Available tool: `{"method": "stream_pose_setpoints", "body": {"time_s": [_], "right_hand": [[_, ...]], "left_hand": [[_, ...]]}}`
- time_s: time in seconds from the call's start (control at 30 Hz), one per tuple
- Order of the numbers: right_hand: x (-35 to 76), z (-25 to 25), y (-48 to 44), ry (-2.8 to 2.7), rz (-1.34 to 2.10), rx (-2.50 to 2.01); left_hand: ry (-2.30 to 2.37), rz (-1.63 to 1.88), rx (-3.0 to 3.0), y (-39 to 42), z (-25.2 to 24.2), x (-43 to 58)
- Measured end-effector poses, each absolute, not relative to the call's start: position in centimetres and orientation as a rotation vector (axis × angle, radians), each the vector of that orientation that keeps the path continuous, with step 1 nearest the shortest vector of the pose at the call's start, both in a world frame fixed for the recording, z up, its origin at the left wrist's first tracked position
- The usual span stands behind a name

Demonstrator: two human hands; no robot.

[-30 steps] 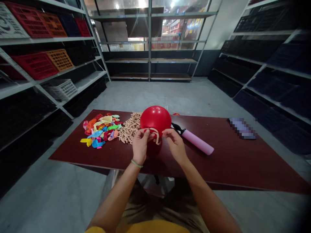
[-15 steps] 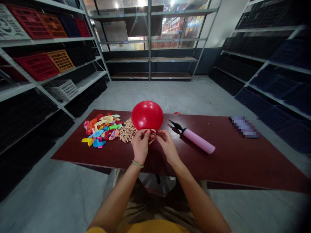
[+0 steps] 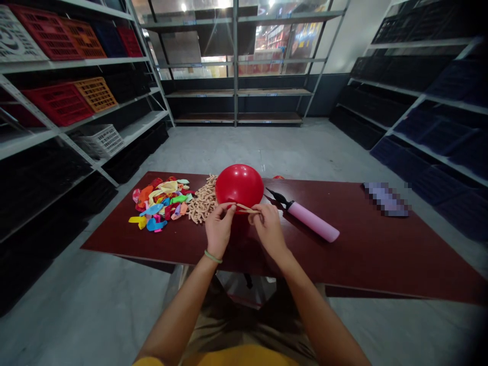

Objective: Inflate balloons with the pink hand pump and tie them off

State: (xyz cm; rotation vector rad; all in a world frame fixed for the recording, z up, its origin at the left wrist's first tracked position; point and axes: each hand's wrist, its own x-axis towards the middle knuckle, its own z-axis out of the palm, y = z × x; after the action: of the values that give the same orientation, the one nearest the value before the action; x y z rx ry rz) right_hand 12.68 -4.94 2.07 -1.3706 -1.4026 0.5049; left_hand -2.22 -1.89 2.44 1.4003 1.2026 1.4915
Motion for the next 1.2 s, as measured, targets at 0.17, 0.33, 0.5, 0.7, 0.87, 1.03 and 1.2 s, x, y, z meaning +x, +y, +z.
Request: {"method": "stream_pose_setpoints", "body": {"time_s": [0.17, 0.33, 0.5, 0.7, 0.87, 1.03, 1.2], "right_hand": [[14.9, 6.5, -5.8, -1.762, 0.153, -1.321], [15.9, 9.3, -5.2, -1.772, 0.441, -1.241], [17.0, 9.0, -3.7, -1.592, 0.868, -1.118], [17.7, 7.9, -2.5, -1.467, 1.030, -1.093], [17.3, 8.3, -2.4, -1.513, 0.995, -1.103], [16.8, 9.1, -2.7, -1.706, 0.814, -1.108], [15.9, 10.3, -2.6, -1.990, 0.526, -0.976]], "left_hand": [[1.117, 1.439, 1.746, -1.5, 3.9, -3.4], [0.894, 1.305, 1.958, -1.9, 5.7, -3.7], [0.754, 1.248, 1.995, -2.2, 6.0, -4.2], [0.656, 1.105, 1.894, -2.7, 6.0, -4.4], [0.588, 0.914, 1.528, -2.8, 6.6, -3.7], [0.781, 0.965, 1.298, -2.0, 7.3, -3.3], [0.978, 1.070, 1.479, -1.6, 8.0, -3.5]]}}
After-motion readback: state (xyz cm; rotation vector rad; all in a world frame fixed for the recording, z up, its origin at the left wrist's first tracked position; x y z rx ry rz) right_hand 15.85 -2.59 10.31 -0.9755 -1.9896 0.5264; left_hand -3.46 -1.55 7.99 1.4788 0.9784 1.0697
